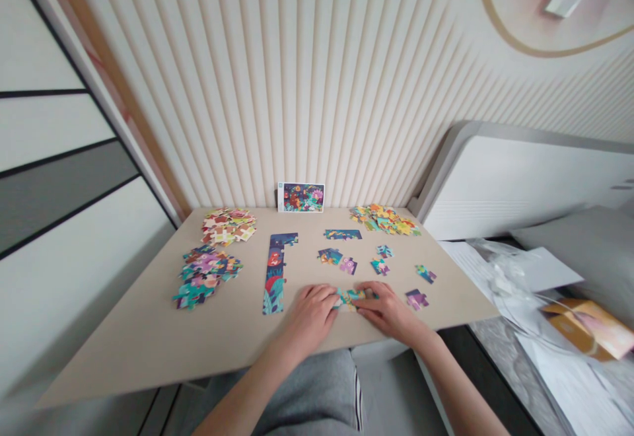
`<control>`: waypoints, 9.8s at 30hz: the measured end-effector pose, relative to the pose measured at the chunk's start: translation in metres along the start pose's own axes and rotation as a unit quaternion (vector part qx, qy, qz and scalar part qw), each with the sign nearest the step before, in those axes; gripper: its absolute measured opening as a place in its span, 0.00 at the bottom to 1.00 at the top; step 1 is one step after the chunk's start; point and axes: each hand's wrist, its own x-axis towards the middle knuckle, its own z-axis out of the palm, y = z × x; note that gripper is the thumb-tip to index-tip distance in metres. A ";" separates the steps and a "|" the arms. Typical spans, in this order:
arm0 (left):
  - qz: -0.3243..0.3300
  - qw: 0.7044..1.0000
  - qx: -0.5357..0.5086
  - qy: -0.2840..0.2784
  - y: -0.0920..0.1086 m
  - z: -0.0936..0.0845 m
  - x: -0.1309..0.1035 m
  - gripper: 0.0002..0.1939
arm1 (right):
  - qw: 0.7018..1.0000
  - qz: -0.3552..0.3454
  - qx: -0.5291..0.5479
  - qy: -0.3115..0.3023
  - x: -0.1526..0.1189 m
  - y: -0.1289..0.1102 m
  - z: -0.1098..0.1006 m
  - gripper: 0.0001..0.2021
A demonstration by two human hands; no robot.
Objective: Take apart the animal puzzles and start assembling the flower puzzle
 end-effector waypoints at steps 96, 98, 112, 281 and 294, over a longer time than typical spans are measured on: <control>-0.104 0.985 -0.109 0.083 -0.037 -0.008 -0.049 0.21 | 0.954 0.150 0.018 0.259 0.007 -0.011 0.040 0.11; -0.104 0.985 -0.114 0.083 -0.038 -0.008 -0.049 0.21 | 0.950 0.152 0.015 0.272 0.006 -0.010 0.040 0.12; -0.095 0.983 -0.124 0.099 -0.040 -0.009 -0.048 0.20 | 0.940 0.202 -0.066 0.268 -0.047 0.028 0.034 0.15; -0.063 0.991 0.111 0.050 -0.096 -0.063 -0.103 0.24 | 0.991 0.003 -0.041 0.125 0.039 0.001 0.014 0.12; -0.065 0.992 0.099 0.053 -0.104 -0.059 -0.104 0.23 | 0.945 0.162 -0.106 0.264 -0.030 0.037 0.004 0.14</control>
